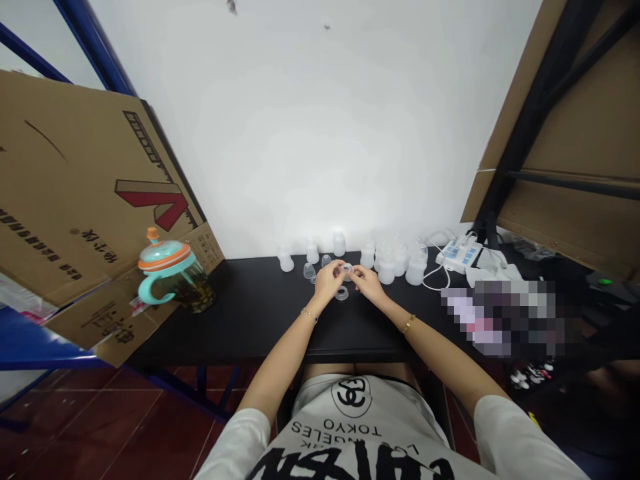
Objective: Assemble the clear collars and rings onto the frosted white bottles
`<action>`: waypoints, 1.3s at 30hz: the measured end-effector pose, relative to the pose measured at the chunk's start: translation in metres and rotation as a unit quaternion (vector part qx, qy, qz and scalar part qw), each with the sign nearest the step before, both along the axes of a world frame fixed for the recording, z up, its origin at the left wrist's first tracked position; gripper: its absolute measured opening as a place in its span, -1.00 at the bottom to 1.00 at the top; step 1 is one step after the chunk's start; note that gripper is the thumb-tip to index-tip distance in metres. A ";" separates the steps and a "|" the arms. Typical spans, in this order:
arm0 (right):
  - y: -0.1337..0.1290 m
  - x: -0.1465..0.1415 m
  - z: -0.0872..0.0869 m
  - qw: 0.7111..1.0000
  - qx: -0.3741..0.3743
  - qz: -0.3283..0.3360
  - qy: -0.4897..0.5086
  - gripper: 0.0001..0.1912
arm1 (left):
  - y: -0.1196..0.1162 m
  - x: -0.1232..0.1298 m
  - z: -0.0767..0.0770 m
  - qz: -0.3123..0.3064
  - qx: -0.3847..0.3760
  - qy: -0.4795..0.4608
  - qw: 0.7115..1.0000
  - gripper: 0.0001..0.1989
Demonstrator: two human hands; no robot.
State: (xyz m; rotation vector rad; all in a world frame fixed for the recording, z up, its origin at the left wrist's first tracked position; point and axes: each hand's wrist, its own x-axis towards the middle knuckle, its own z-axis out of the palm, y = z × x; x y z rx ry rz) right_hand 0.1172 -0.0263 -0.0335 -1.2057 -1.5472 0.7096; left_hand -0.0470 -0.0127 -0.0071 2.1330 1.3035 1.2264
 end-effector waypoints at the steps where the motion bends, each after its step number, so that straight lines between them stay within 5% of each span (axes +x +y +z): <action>1: 0.000 0.000 0.000 1.000 -0.001 0.001 0.001 -0.67 | 0.000 0.000 0.000 0.003 0.007 0.006 1.000 -0.77; 7: 0.000 0.000 -0.001 1.000 -0.003 0.004 0.006 -0.67 | -0.003 0.001 0.001 0.020 0.044 0.036 0.998 -0.75; 27: 0.003 0.001 -0.001 0.999 0.026 -0.014 0.026 -0.62 | 0.008 0.001 -0.009 -0.019 -0.023 -0.068 0.997 -0.84; 39: 0.000 0.000 0.002 1.000 0.017 -0.012 0.018 -0.59 | 0.004 0.002 -0.006 0.005 -0.026 -0.023 0.999 -0.83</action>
